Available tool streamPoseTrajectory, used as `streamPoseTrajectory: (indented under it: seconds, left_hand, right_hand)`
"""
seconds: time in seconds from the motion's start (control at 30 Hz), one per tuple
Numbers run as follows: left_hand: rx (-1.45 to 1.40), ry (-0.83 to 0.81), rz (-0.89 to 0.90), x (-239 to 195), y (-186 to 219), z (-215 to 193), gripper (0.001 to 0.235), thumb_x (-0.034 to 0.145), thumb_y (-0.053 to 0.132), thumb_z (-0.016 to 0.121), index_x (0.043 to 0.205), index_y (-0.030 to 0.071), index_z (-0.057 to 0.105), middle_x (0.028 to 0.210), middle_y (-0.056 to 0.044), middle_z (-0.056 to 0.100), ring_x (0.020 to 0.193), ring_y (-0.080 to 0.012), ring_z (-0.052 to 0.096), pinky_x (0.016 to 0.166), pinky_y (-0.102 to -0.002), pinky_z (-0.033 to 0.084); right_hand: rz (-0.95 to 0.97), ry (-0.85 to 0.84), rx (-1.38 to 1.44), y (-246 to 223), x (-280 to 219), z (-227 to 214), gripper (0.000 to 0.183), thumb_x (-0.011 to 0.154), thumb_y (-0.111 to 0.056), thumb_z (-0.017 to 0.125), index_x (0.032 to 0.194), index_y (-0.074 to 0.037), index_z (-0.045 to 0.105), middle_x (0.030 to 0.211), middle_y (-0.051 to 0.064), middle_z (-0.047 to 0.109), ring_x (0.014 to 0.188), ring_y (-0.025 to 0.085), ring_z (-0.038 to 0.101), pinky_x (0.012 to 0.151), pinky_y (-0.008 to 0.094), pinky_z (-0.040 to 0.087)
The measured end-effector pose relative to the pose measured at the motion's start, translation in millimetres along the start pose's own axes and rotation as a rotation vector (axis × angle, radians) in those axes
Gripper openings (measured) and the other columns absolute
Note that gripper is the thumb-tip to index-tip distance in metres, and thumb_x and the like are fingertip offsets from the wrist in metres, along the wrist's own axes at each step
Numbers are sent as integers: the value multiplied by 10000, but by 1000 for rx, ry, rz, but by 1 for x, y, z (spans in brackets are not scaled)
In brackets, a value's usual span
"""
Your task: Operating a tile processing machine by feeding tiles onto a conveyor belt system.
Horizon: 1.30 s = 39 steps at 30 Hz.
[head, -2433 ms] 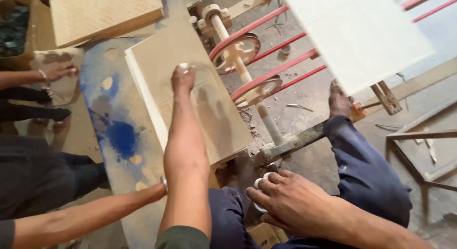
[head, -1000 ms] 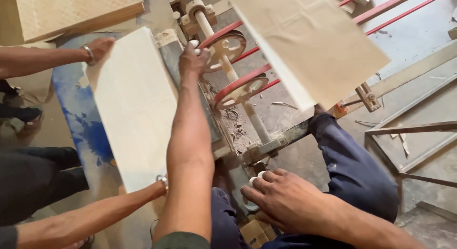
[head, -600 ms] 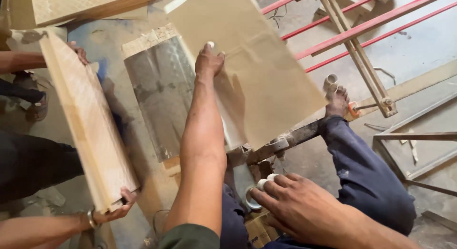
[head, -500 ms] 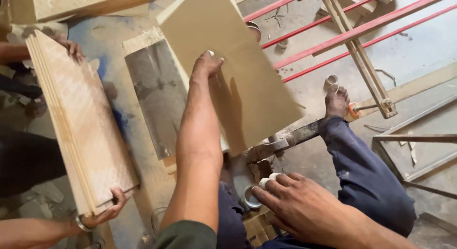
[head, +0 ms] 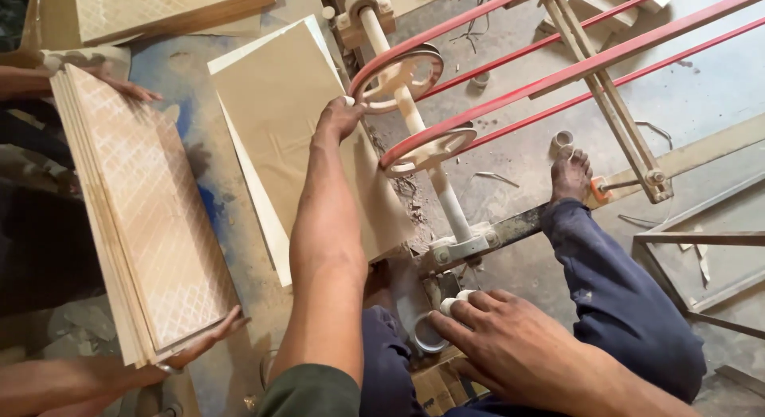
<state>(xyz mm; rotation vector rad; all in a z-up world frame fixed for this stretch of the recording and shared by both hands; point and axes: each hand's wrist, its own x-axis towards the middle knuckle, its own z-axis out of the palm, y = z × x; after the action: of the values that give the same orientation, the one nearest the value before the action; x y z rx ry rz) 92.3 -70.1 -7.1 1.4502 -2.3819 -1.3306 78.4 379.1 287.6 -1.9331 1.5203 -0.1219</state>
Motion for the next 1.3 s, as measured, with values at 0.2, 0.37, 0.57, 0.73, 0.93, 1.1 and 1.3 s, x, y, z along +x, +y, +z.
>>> streamPoseTrajectory:
  seconds: [0.2,0.37,0.57,0.73,0.93,1.1,1.3]
  left_hand:
    - [6,-31,45,11,10,17,406,914,376,698,1146,48,748,1145,-148,759,1049,-261,711,961,-379,519]
    - [-246,-124,147,72,-51,55,355,937,310,702,1186,58,719,1037,-73,723,886,-200,635,755,-361,499]
    - [-391,-11,166,49,-17,42,345,934,231,728,1225,49,694,1052,-60,736,862,-133,669,693,-294,525]
    - [-323,201,278,23,12,22,358,994,195,728,1281,-14,679,1094,-113,745,909,-149,694,784,-276,547]
    - [-377,220,145,6,21,8,374,998,224,692,1290,-9,659,1103,-101,730,873,-142,708,727,-279,572]
    - [-310,241,111,-2,26,3,344,1009,240,691,1245,-9,693,1062,-105,735,834,-175,674,676,-312,528]
    - [-333,231,112,0,29,6,335,987,245,687,1226,11,701,1049,-103,740,825,-164,686,674,-310,533]
  right_hand:
    - [36,-49,17,-1,7,-4,610,898,-385,694,1363,-29,521,1160,152,625,1102,364,594,908,463,441]
    - [-10,111,28,4,8,6,606,842,-362,740,1311,-21,567,1084,151,645,1032,346,612,873,467,465]
    - [25,157,16,6,8,15,531,826,-374,702,1229,-41,607,1011,145,662,969,335,635,839,470,497]
    - [-1,243,-65,12,13,33,420,911,-369,594,1194,-59,619,970,110,680,934,312,666,862,480,516]
    - [4,200,-71,12,9,32,318,969,-301,532,1170,-71,621,983,114,685,968,314,675,872,477,526]
    - [17,161,-10,14,7,29,371,964,-313,525,1201,-41,612,981,165,685,941,353,666,876,503,513]
    - [13,192,-12,15,4,31,421,927,-345,553,1211,-41,618,981,167,684,932,357,664,883,499,510]
